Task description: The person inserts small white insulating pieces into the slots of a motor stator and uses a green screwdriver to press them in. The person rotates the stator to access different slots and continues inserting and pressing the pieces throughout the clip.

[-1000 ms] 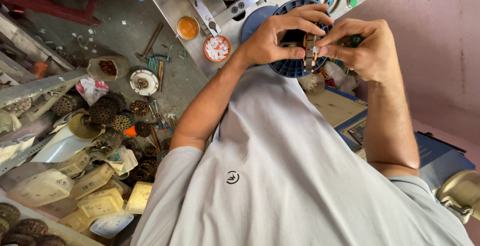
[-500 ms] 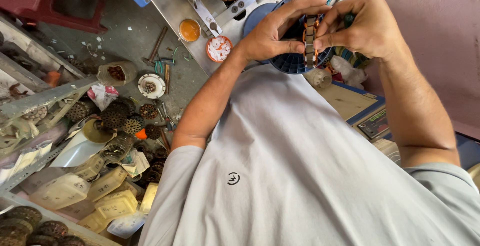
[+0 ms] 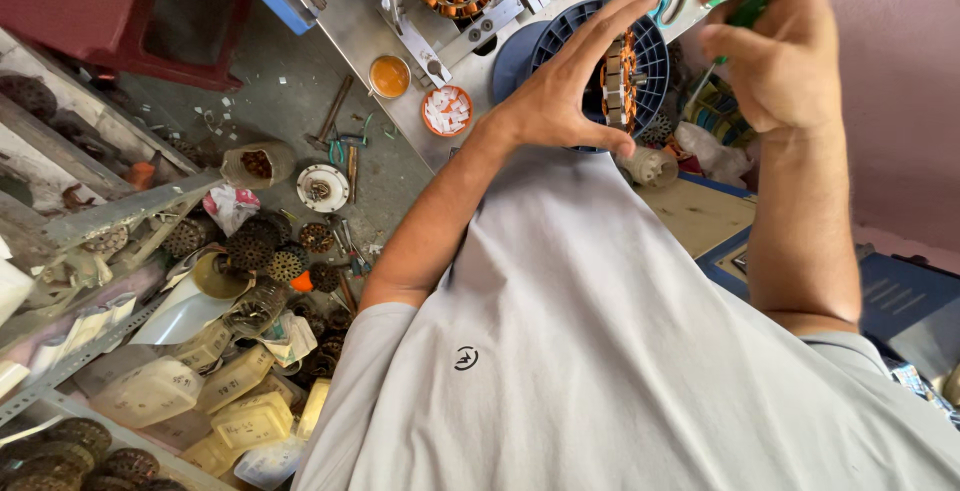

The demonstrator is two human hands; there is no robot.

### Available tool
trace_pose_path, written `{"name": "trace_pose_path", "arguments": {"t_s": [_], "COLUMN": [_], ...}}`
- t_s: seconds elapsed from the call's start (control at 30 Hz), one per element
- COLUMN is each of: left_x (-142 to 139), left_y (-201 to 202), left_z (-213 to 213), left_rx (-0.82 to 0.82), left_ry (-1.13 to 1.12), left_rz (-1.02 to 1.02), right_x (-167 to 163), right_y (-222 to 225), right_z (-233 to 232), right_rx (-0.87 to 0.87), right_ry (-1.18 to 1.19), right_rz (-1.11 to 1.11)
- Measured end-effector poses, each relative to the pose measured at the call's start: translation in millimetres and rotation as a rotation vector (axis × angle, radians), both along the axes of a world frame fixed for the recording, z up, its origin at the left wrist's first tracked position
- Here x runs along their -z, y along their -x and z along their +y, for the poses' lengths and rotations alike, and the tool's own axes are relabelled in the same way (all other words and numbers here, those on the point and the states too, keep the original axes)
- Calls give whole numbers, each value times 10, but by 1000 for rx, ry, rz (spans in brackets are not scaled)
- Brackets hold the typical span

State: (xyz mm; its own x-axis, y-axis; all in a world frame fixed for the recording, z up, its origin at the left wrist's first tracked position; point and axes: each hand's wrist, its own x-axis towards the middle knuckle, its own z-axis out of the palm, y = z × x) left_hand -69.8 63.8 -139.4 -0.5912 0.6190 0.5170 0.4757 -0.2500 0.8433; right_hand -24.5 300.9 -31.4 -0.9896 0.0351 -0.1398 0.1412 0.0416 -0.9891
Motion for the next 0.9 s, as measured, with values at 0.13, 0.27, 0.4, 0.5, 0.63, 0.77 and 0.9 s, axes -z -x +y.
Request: {"name": "trace_pose_path", "arguments": {"t_s": [0.13, 0.27, 0.4, 0.5, 0.63, 0.77, 0.9], "left_x": [-29, -5, 20, 29, 40, 44, 75], "left_y": [-81, -174, -210, -209, -158, -70, 36], "left_z": [53, 75, 147, 174, 80, -40, -42], "left_rx": [-39, -117, -211, -193, -126, 71, 187], "left_ry": [39, 14, -48, -50, -40, -141, -197], "left_rz": [-128, -38, 141, 115, 44, -259, -297], "right_x": [124, 174, 208, 235, 279, 261, 349], "right_y": [-107, -340, -613, -850, -940, -933, -846], "right_z": [122, 86, -132, -397, -624, -662, -675], "right_rx": [444, 442, 409, 298, 249, 160, 129], "right_ry": [531, 589, 409, 50, -315, -522, -622], "right_rz": [62, 43, 116, 283, 568, 718, 906]}}
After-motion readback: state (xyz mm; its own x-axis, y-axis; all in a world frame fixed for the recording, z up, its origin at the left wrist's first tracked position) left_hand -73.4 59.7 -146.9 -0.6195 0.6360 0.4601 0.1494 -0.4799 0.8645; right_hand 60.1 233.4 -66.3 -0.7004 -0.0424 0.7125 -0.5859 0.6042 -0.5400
